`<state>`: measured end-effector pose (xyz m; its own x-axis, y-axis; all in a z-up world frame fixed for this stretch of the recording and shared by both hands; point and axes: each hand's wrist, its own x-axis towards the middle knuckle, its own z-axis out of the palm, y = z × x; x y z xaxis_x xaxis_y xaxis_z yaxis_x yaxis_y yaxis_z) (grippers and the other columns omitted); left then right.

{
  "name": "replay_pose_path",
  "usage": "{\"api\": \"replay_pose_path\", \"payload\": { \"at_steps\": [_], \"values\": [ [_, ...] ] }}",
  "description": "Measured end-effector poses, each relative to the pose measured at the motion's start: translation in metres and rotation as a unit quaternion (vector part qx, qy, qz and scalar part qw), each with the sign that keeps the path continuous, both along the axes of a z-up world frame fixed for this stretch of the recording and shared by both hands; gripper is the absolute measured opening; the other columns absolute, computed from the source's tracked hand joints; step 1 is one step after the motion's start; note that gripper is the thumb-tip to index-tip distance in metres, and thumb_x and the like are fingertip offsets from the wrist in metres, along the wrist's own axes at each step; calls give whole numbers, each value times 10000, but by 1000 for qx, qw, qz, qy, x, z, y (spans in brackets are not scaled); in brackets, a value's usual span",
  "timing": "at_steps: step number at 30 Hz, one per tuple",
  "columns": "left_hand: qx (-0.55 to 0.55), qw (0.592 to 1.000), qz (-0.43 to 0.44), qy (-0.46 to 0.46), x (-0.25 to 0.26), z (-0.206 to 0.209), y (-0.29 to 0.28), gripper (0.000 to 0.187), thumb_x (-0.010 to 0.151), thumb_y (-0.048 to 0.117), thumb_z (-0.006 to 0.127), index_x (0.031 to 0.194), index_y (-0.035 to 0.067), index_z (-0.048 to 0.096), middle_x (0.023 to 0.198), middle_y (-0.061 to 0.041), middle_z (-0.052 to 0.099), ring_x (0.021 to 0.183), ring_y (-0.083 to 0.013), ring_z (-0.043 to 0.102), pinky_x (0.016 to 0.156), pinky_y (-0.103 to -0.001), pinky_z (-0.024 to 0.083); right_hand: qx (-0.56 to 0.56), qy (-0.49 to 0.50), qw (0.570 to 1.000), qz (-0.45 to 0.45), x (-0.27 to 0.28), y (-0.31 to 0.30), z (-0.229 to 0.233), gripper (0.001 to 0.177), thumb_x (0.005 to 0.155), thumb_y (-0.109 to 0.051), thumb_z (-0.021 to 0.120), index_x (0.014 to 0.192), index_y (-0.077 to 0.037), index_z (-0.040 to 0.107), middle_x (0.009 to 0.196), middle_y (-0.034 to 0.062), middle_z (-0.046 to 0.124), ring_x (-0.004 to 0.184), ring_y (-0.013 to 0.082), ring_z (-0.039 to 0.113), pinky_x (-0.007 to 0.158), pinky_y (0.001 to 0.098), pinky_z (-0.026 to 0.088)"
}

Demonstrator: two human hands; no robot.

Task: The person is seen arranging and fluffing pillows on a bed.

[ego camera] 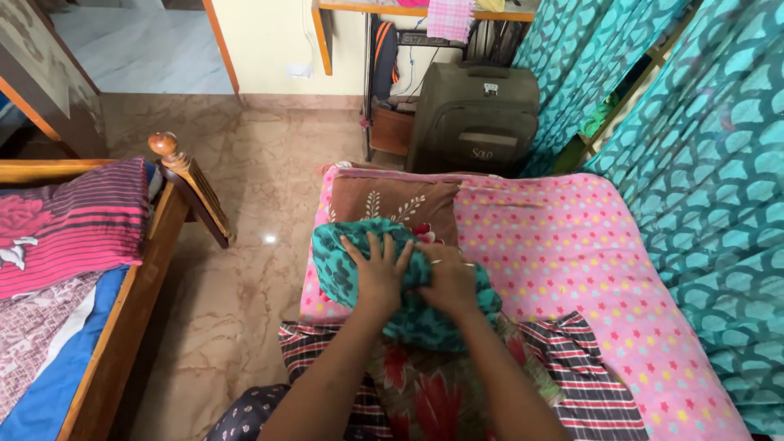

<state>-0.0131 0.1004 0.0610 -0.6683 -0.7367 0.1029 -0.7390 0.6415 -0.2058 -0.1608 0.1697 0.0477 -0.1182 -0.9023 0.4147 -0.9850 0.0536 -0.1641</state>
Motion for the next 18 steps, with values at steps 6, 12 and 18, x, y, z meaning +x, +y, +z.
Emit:
{"api": "replay_pose_path", "payload": {
  "at_steps": [6, 12, 18],
  "values": [
    [10, 995, 16, 100, 36, 17, -37, 835, 702, 304, 827, 1452, 267, 460, 1421, -53, 546, 1304, -324, 508, 1044, -843, 200, -117, -329, 935, 58, -59, 47, -21, 1131, 487, -264, 965, 1448, -39, 413, 1367, 227, 512, 1269, 420, 484, 1030, 504, 401],
    [137, 974, 12, 181, 57, -15, -95, 801, 673, 210, 821, 1400, 246, 487, 1362, -7, 589, 1270, -286, 549, 1044, -816, 265, -122, -235, 962, 61, -4, 25, -6, 787, 613, -178, 940, 1304, -41, 590, 1274, 186, 627, 1224, 381, 582, 1030, 468, 479],
    [191, 964, 95, 162, 61, -63, -136, 601, 887, 130, 611, 1450, 279, 461, 1405, -45, 558, 1260, -310, 561, 975, -859, 285, -37, 6, 996, 86, 49, -37, -70, 293, 758, -66, 631, 1041, -69, 705, 1026, 108, 622, 1001, 347, 597, 753, 485, 519]
  ]
}}
